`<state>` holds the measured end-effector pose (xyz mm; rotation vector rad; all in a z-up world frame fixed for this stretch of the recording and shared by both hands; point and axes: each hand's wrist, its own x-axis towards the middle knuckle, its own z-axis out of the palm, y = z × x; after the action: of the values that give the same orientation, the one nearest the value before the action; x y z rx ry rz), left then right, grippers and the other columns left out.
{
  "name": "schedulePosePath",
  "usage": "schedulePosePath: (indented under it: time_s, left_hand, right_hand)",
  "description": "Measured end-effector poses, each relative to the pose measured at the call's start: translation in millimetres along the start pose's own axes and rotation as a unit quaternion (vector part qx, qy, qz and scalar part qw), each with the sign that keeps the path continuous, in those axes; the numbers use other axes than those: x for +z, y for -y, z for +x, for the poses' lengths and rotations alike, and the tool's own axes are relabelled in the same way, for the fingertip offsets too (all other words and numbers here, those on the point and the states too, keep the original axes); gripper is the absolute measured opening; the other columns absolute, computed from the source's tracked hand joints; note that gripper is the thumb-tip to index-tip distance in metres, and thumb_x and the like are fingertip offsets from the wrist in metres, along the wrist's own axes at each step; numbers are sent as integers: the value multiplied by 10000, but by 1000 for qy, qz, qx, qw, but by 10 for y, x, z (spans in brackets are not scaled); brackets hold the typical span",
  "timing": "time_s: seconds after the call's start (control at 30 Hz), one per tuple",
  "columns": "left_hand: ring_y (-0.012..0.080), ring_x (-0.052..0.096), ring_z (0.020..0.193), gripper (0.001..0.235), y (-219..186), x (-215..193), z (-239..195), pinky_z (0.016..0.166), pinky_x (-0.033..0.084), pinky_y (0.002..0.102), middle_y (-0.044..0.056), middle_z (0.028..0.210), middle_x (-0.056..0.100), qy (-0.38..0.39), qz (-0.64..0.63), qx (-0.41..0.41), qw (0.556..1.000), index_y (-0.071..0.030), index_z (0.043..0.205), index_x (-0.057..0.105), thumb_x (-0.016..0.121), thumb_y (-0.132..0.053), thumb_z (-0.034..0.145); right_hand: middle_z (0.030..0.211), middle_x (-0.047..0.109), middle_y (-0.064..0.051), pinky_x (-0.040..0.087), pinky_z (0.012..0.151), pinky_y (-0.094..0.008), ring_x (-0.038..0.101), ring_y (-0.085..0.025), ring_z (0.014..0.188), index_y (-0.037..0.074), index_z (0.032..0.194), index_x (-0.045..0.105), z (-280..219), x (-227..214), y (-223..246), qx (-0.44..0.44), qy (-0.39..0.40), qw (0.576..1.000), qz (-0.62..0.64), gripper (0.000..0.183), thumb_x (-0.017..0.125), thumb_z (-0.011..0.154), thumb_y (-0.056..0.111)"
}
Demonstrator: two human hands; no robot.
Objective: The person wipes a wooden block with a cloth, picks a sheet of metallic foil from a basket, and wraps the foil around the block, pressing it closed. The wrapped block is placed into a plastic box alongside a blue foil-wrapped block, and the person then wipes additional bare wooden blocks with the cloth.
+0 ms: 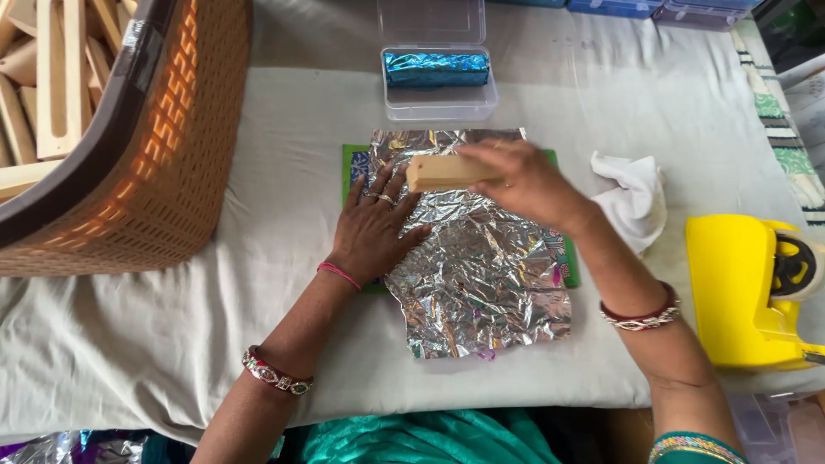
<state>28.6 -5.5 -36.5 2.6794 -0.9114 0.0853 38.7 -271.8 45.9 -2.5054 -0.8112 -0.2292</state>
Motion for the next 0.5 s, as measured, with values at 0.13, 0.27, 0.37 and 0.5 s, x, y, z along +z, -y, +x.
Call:
schedulePosePath:
  time_s: [0.13,0.27,0.37,0.5]
  left_hand:
    - [278,157,1566,711,-2,-18,3,1250,94,527,94,1647,298,64,14,-29,997,-197,1534,422,372,-654,992]
    - [290,167,1545,746,43,29,12,1225,120,547,104,1637,304,25,-3,-10,1000,-151,1532,413,418,-642,970]
    - [294,202,1532,853,119,25,10,1221,164,549,123,1638,297,23,-38,-9,999,-100,1562,386,503,-669,937]
    - [306,228,1525,955,272,-90,7,1203,189,554,145,1635,299,-40,-72,-20,996,-69,1498,412,696,-668,811]
  right_hand:
    - [1242,701,-196,541,990,-441,691,-352,1114,83,1380,614,79,322,-135,-13,25,999,-42,577,809,845,174]
    - [1190,718,-163,565,974,-422,707,-316,1087,117,1391,611,136,366,-139,127,91,988,-12,555,780,866,176]
    - [1218,702,-185,556,970,-429,692,-342,1101,103,1392,603,131,387,-161,96,63,993,-2,578,799,855,185]
    - [1217,707,-164,558,986,-421,699,-327,1097,118,1415,581,161,419,-161,105,72,992,0,587,782,870,202]
